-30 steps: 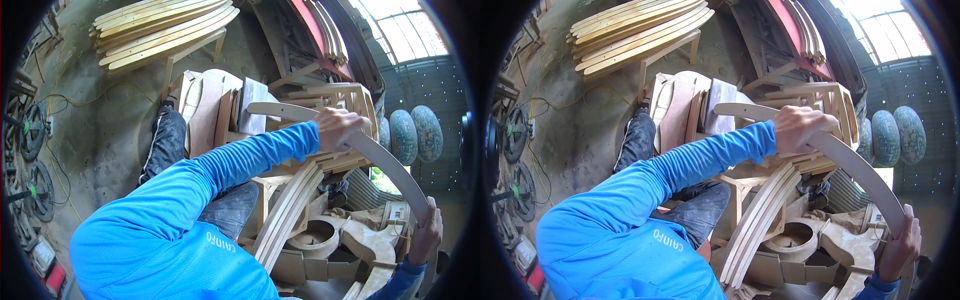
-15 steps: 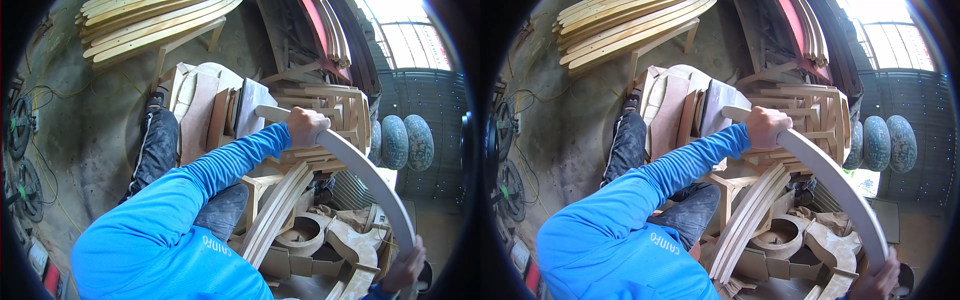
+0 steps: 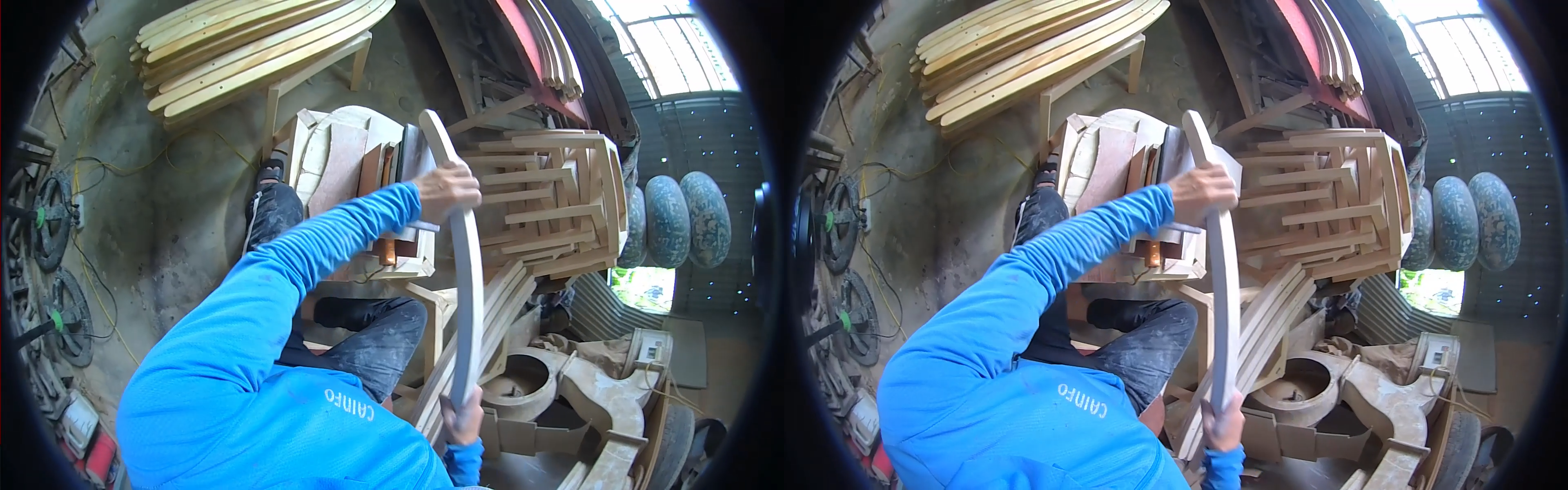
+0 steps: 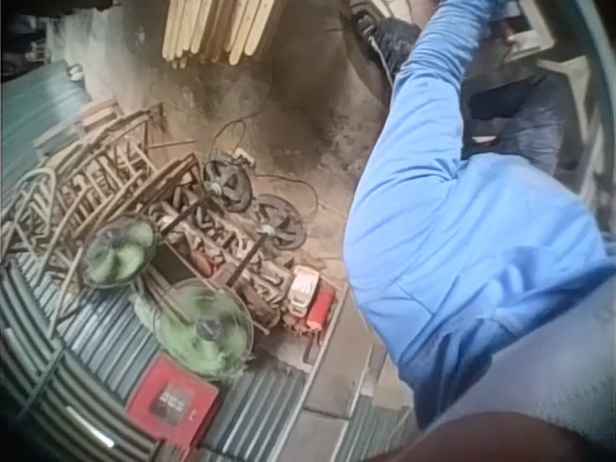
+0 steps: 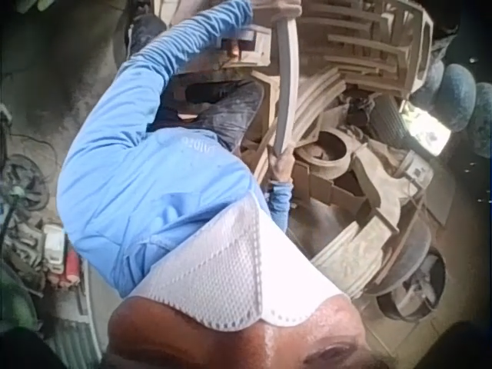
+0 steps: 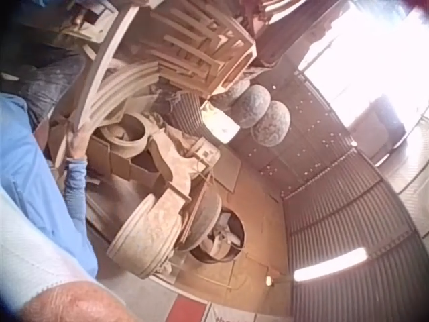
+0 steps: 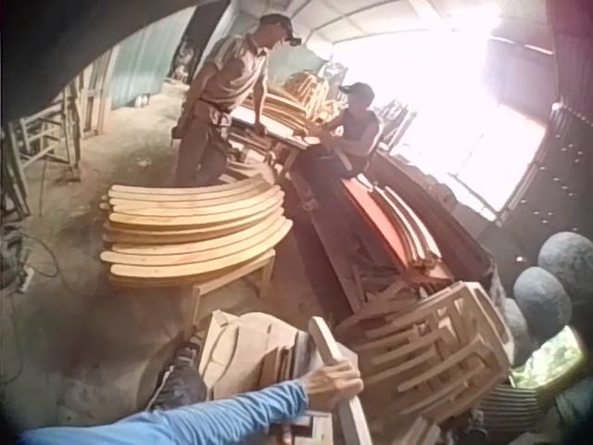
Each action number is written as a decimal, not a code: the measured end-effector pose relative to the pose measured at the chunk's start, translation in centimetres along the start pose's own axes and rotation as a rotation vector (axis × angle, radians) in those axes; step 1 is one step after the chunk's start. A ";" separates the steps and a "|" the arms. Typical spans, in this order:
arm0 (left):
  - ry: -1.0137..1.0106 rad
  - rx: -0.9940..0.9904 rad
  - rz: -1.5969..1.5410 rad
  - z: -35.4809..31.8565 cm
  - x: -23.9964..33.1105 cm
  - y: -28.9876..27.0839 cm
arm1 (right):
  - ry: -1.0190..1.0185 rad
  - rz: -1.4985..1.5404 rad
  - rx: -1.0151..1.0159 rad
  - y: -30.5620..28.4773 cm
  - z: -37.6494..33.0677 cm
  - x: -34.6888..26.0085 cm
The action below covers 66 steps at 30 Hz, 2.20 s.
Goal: Sanding curved wooden furniture components using a sanding block.
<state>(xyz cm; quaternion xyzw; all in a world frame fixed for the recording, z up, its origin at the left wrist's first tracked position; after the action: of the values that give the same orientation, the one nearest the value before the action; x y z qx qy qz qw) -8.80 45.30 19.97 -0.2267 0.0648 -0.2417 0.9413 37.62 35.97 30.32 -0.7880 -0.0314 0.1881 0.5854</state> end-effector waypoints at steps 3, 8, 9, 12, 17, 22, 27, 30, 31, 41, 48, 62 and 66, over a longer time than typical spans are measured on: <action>-0.150 -0.409 -0.115 -0.9 0.0 -3.0 | -0.013 0.066 0.010 5.3 1.7 -0.7; -0.203 -0.367 -0.123 -0.1 5.5 -3.0 | -0.156 0.108 0.103 5.2 0.2 2.2; -0.235 -0.359 -0.119 0.6 6.9 -2.7 | -0.154 0.115 0.111 4.4 -0.6 3.2; -0.239 -0.173 -0.126 0.3 9.4 -1.2 | -0.091 0.020 0.115 2.5 -2.1 4.4; -0.280 -0.231 -0.121 -1.7 5.7 -0.2 | -0.073 -0.159 0.039 2.8 1.3 1.1; -0.650 -0.091 0.074 -3.6 8.3 -4.0 | -0.271 -0.276 0.077 3.5 13.1 -8.6; -0.799 0.005 -0.013 -4.8 20.0 -6.2 | -0.518 -0.361 0.281 4.7 26.4 -18.7; -0.855 -0.101 -0.022 -6.1 23.4 -7.1 | -0.512 -0.414 0.205 5.1 29.1 -24.5; -0.828 -0.116 -0.013 -6.2 23.5 -7.7 | -0.511 -0.424 0.191 5.0 29.1 -25.5; -0.766 0.053 -0.099 -7.3 23.0 -12.4 | -0.451 0.074 0.174 8.7 8.6 0.1; -1.008 0.006 -0.595 -10.9 23.5 -8.3 | -0.366 0.222 -0.045 3.6 -6.5 4.2; -1.107 -0.437 -0.409 -17.8 24.6 -7.0 | -0.371 -0.352 0.077 4.3 28.7 -24.4; -1.040 -0.188 -0.311 -19.3 25.1 -6.5 | -0.375 -0.320 0.074 5.2 28.7 -26.9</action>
<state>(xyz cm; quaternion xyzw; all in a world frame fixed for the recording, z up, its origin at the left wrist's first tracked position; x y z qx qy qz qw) 5.96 20.47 5.48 -0.4063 -0.4217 -0.2272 0.7781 2.20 53.20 25.50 -0.7023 -0.2567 0.2370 0.6203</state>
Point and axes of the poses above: each hand's wrist, its own z-axis towards the middle knuckle, its own y-axis out of the palm, x = y × z, the point moved 1 cm from there along z, towards the middle knuckle, and after that the axes turned 15 degrees about y, right-handed, at the moved point
